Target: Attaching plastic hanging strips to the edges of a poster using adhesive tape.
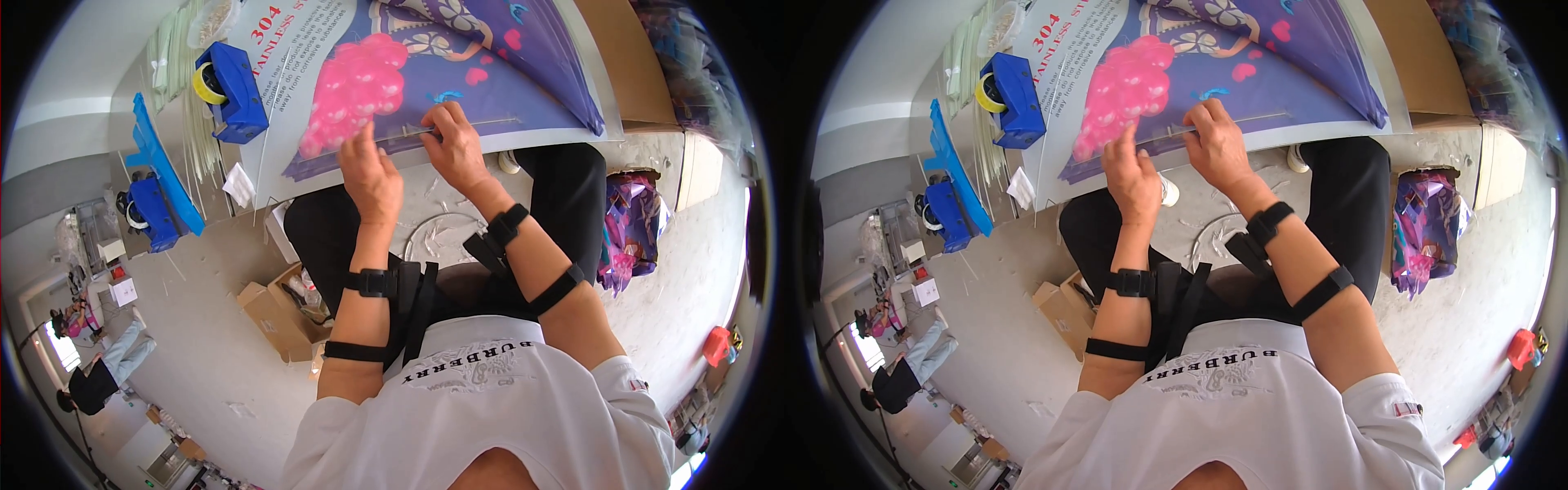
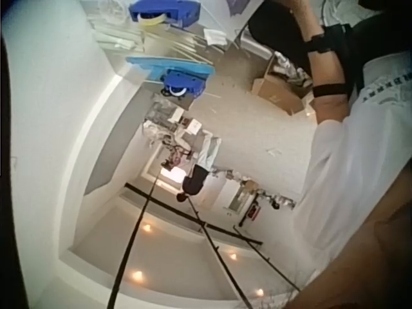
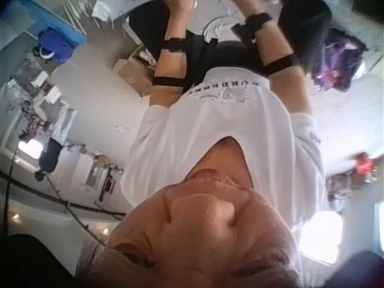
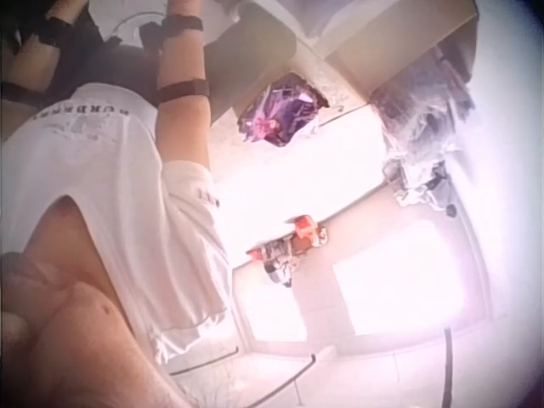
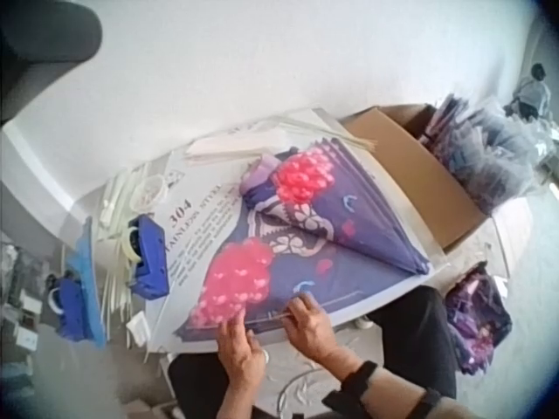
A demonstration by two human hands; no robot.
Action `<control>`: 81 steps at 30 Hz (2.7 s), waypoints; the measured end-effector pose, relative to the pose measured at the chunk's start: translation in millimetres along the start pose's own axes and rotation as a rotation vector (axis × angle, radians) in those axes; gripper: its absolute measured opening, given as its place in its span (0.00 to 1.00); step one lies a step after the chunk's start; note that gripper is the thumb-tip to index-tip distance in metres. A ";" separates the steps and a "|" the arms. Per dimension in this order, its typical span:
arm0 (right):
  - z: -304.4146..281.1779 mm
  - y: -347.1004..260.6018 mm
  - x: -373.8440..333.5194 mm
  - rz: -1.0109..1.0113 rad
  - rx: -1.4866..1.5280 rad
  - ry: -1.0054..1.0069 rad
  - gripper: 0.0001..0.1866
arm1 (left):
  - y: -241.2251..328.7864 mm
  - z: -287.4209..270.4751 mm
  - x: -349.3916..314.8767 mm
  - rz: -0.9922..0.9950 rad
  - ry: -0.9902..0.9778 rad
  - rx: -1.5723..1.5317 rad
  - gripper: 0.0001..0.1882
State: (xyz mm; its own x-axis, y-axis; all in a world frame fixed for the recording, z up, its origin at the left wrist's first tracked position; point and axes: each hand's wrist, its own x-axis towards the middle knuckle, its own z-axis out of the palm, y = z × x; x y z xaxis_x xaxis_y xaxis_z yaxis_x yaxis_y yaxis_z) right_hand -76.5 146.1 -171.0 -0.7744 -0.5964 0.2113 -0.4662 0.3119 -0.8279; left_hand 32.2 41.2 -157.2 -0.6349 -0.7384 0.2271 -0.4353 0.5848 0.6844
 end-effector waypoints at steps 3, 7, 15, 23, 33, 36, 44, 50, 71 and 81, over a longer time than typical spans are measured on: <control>-5.3 4.5 -10.1 -0.331 -0.262 0.048 0.22 | 18.3 -7.5 -3.9 0.361 -0.136 0.363 0.27; -2.8 -22.2 -19.1 -0.289 -0.521 -0.123 0.29 | 10.0 -4.5 -11.1 0.361 -0.305 0.464 0.30; -7.4 -20.9 -23.0 -0.254 -0.659 -0.261 0.42 | 21.5 -8.2 -8.4 0.250 -0.416 0.499 0.39; -40.0 3.7 -24.0 -0.151 -0.776 -0.259 0.51 | -14.8 -31.8 -2.8 0.136 -0.313 0.724 0.41; -63.9 12.3 -25.6 -0.069 -0.760 -0.283 0.53 | -90.9 -74.0 44.3 -0.195 -0.045 0.302 0.16; -64.7 14.3 -25.7 -0.082 -0.759 -0.278 0.52 | -95.3 -70.3 56.7 -0.239 -0.041 0.258 0.12; -66.5 15.8 -24.4 -0.125 -0.703 -0.204 0.46 | -90.9 -85.4 91.6 -0.498 -0.148 -0.203 0.04; -75.7 32.1 -11.8 -0.183 -0.492 0.009 0.23 | -56.1 -101.7 96.4 -0.623 -0.004 -1.020 0.08; -153.3 105.0 123.9 0.250 -0.560 0.376 0.10 | -46.4 -6.6 38.5 0.177 -0.161 0.084 0.24; -200.2 147.1 126.4 0.497 -0.733 0.398 0.08 | -43.2 -5.9 35.9 0.149 -0.168 0.106 0.22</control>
State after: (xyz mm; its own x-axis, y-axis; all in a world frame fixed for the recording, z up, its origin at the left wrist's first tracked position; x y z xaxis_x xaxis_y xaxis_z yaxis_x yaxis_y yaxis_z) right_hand -328.6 264.7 -162.1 -0.9802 -0.0207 0.1967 -0.0936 0.9246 -0.3692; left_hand 32.0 -12.5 -174.6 -0.7904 -0.5804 0.1962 -0.3875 0.7216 0.5737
